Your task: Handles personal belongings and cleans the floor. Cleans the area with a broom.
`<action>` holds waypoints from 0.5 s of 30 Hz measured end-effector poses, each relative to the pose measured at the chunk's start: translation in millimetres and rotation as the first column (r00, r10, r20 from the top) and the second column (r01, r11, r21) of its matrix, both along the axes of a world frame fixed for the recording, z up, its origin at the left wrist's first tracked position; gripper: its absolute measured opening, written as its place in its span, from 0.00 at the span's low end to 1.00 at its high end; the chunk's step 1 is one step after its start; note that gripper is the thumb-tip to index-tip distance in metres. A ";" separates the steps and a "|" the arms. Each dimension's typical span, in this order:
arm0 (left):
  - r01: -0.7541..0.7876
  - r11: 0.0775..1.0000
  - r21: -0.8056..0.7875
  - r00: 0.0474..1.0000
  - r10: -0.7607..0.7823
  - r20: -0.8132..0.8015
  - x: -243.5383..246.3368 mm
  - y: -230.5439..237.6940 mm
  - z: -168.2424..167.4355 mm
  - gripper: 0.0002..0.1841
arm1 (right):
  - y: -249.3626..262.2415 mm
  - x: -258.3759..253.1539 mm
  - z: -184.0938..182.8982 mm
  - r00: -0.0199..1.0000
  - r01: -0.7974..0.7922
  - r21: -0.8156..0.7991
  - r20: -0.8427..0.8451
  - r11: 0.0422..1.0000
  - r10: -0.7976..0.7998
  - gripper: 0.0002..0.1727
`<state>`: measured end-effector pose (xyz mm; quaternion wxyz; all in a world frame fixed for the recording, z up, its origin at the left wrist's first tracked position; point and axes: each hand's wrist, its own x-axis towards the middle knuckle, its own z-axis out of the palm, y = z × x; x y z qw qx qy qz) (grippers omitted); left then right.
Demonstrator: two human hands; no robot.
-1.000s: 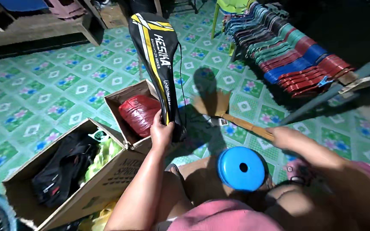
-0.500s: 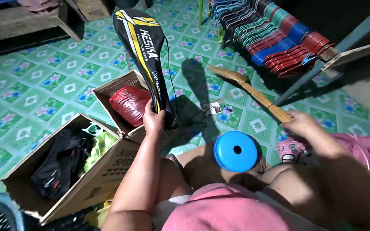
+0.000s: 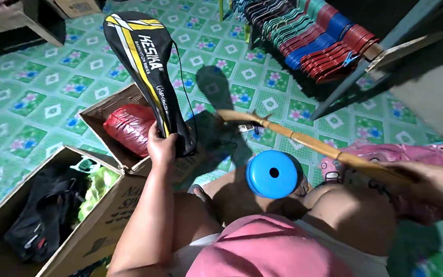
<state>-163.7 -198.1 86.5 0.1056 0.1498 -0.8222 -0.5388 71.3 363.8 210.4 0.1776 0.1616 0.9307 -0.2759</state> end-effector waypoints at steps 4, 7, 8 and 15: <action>0.014 0.996 0.084 0.999 -0.010 -0.045 -0.1 12.3 4.2 0.37 | -2.5 3.0 12.4 0.987 0.130 0.047 -0.097 0.990 -0.125 0.32; 0.032 0.984 0.175 0.999 -0.026 -0.035 -6.6 37.1 11.4 0.37 | 15.4 -30.2 -40.1 0.982 0.044 0.153 -0.187 0.987 -0.015 0.28; 0.037 0.984 0.175 0.999 -0.035 -0.015 -13.8 44.2 13.2 0.37 | 16.4 -48.4 -59.1 0.987 0.054 0.191 -0.156 0.980 -0.024 0.30; 0.145 0.989 0.033 0.975 -0.148 0.163 -110.2 93.5 -4.8 0.36 | 60.8 -131.1 -223.0 0.992 0.046 0.293 0.097 0.955 -0.078 0.48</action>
